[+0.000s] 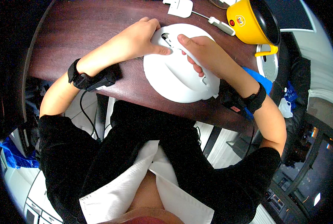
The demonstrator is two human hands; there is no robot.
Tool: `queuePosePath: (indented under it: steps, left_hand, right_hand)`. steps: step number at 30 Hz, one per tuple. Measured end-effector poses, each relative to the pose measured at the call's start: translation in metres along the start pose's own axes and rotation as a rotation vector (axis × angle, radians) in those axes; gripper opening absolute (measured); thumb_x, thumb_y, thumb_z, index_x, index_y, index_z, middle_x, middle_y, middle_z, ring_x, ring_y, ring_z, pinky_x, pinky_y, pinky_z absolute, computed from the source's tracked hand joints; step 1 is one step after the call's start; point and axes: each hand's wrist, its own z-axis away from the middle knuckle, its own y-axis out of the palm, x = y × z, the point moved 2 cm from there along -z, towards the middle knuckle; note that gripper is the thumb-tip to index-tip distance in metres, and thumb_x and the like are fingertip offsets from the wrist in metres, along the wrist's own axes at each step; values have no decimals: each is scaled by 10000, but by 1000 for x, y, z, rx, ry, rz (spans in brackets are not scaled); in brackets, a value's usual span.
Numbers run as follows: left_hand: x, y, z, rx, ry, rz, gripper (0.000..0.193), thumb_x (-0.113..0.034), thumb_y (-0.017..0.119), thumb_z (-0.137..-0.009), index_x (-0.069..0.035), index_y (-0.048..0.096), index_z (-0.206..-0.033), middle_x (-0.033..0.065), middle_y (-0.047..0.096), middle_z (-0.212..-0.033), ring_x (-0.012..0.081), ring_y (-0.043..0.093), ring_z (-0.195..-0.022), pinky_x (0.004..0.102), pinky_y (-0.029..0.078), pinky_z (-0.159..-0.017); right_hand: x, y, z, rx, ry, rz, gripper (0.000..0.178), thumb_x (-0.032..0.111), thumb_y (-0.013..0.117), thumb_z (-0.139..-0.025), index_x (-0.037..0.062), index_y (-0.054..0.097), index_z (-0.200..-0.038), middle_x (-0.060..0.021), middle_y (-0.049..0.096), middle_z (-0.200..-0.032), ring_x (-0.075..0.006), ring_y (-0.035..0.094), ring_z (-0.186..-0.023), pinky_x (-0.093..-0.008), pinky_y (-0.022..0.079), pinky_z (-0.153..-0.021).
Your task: The person wipes a white circular appliance lid with a blue cloth, then removes and reattaches a small white plastic component, and finally screws a small white cap into the center of the lid. The task involves cleaning and reassembling parts of the lid on a wooden table.
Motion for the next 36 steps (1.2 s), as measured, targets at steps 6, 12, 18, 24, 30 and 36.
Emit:
queuePosePath:
  steps: [6, 12, 18, 24, 30, 36]
  left_hand:
    - [1, 4, 0, -54, 18, -13, 717, -435, 824, -697, 104, 587, -1106, 275, 587, -1075, 369, 644, -955, 364, 548, -804]
    - [-7, -4, 6, -50, -54, 370, 697, -358, 831, -721, 55, 521, -1188, 194, 601, -1069, 264, 625, -957, 335, 512, -820]
    - [-22, -3, 11, -95, -59, 666, 724, -264, 816, -768, 62, 441, -1294, 156, 610, -1094, 201, 625, -957, 305, 522, -824]
    - [-50, -14, 16, -129, 35, 687, 718, -208, 799, -788, 74, 420, -1329, 153, 601, -1130, 199, 606, -1016, 307, 514, -862]
    - [-67, -17, 17, -177, 91, 664, 758, -189, 807, -776, 108, 399, -1340, 176, 596, -1139, 201, 600, -1035, 300, 510, -877]
    - [-67, -10, 10, -260, 168, 621, 790, -304, 777, -767, 125, 409, -1319, 268, 628, -1023, 306, 693, -861, 342, 581, -732]
  right_hand:
    - [-3, 0, -2, -1, -12, 3, 534, 507, 488, -962, 29, 549, -732, 9, 459, -528, -85, 433, -377, -250, 361, -343]
    - [2, -7, 13, -55, -82, -44, 528, 498, 482, -971, 17, 553, -763, 9, 461, -527, -72, 424, -361, -240, 354, -340]
    - [0, -14, 27, -85, -175, -79, 521, 505, 453, -982, 28, 563, -803, 10, 475, -534, -71, 419, -354, -232, 348, -344]
    - [18, -35, 46, -92, -200, 72, 557, 543, 462, -959, 25, 558, -779, -4, 461, -503, -102, 474, -345, -254, 368, -328]
    - [29, -44, 61, -96, -265, 153, 568, 523, 449, -966, 3, 546, -760, -18, 456, -492, -126, 490, -340, -268, 379, -329]
    - [25, -49, 62, -92, -239, 196, 536, 534, 385, -995, 52, 545, -824, 20, 459, -456, -75, 483, -328, -190, 375, -321]
